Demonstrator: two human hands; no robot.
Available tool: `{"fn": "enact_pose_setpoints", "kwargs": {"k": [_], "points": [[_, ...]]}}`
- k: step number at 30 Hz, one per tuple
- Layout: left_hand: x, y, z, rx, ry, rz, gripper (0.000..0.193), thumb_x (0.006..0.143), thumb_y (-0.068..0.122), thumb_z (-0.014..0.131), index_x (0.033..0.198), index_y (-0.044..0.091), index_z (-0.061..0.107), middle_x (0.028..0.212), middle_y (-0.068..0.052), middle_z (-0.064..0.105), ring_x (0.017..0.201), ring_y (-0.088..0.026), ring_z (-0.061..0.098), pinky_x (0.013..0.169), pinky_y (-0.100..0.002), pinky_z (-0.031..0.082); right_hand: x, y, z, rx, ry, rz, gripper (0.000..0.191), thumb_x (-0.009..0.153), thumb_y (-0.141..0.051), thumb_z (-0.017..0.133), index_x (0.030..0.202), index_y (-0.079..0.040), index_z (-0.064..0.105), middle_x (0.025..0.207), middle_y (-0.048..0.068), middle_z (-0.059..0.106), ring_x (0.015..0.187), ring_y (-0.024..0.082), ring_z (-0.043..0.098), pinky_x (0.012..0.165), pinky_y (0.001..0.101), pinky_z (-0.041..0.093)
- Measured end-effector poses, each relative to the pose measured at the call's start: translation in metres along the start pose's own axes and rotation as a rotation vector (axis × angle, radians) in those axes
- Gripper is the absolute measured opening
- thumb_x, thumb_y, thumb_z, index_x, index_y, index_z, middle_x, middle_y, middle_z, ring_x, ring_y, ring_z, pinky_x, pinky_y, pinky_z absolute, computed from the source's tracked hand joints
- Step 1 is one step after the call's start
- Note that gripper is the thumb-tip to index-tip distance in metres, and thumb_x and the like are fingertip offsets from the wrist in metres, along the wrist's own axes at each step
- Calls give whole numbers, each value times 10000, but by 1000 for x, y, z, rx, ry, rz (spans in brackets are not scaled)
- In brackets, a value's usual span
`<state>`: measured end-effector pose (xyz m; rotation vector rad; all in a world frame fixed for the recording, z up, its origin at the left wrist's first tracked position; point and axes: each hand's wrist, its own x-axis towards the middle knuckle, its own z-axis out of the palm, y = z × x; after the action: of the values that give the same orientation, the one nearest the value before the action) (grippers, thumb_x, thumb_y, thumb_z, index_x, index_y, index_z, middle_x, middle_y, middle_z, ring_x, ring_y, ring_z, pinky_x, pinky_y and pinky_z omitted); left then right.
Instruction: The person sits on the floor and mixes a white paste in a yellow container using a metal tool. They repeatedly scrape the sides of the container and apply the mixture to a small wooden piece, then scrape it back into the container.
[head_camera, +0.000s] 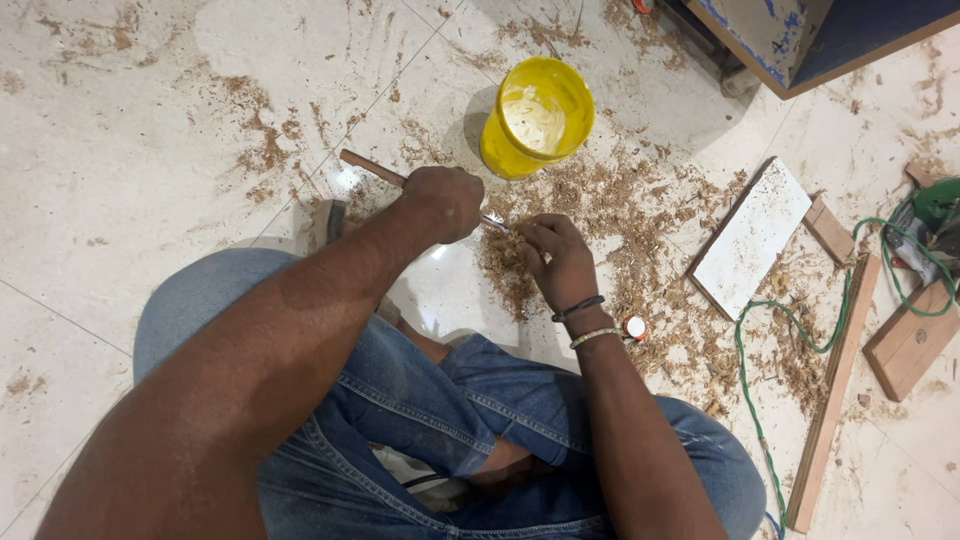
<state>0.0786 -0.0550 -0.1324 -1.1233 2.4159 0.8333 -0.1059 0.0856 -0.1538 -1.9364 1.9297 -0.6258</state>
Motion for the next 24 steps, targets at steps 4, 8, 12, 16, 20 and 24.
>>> {"fn": "enact_pose_setpoints", "kwargs": {"k": [4,8,12,16,20,24], "points": [[0,3,1,-46,-4,-6,261,987,190,598,1147,29,727,1186,-186,724,1086,-324,715,924,-484,574,-3,5,10,-61,48,4,218,837,-60,778,1049,-110,772,1105,66,705,928,254,709,810,367,589],[-3,3,2,-41,-18,4,261,976,197,631,1151,27,723,1200,-183,718,1098,-329,708,924,-473,576,-4,19,19,-85,48,-22,194,811,-35,775,993,-102,762,1063,61,714,915,258,709,799,371,589],[-7,2,3,-50,-28,-7,256,975,198,634,1138,33,741,1212,-173,719,1111,-320,706,938,-465,572,-8,31,31,-99,39,-9,171,809,-32,776,967,-96,755,1043,68,719,897,258,712,789,368,592],[-9,-1,-1,-39,-48,-44,270,973,207,637,1159,33,728,1212,-175,716,1106,-318,709,934,-461,576,-12,44,37,-124,36,66,127,829,-56,781,946,-98,756,1026,70,721,841,246,718,754,364,598],[-14,-13,-6,-53,-13,-58,298,966,216,633,1177,23,719,1205,-199,719,1103,-333,708,939,-476,568,-15,60,37,37,62,261,88,884,-111,776,972,-111,784,1013,58,746,807,167,736,752,307,622],[-13,-18,-11,-33,-84,-130,326,963,244,618,1190,31,712,1239,-187,708,1113,-338,705,961,-496,561,-12,74,32,254,65,435,136,898,-135,786,1024,-85,786,966,74,785,824,129,732,755,292,608]]}}
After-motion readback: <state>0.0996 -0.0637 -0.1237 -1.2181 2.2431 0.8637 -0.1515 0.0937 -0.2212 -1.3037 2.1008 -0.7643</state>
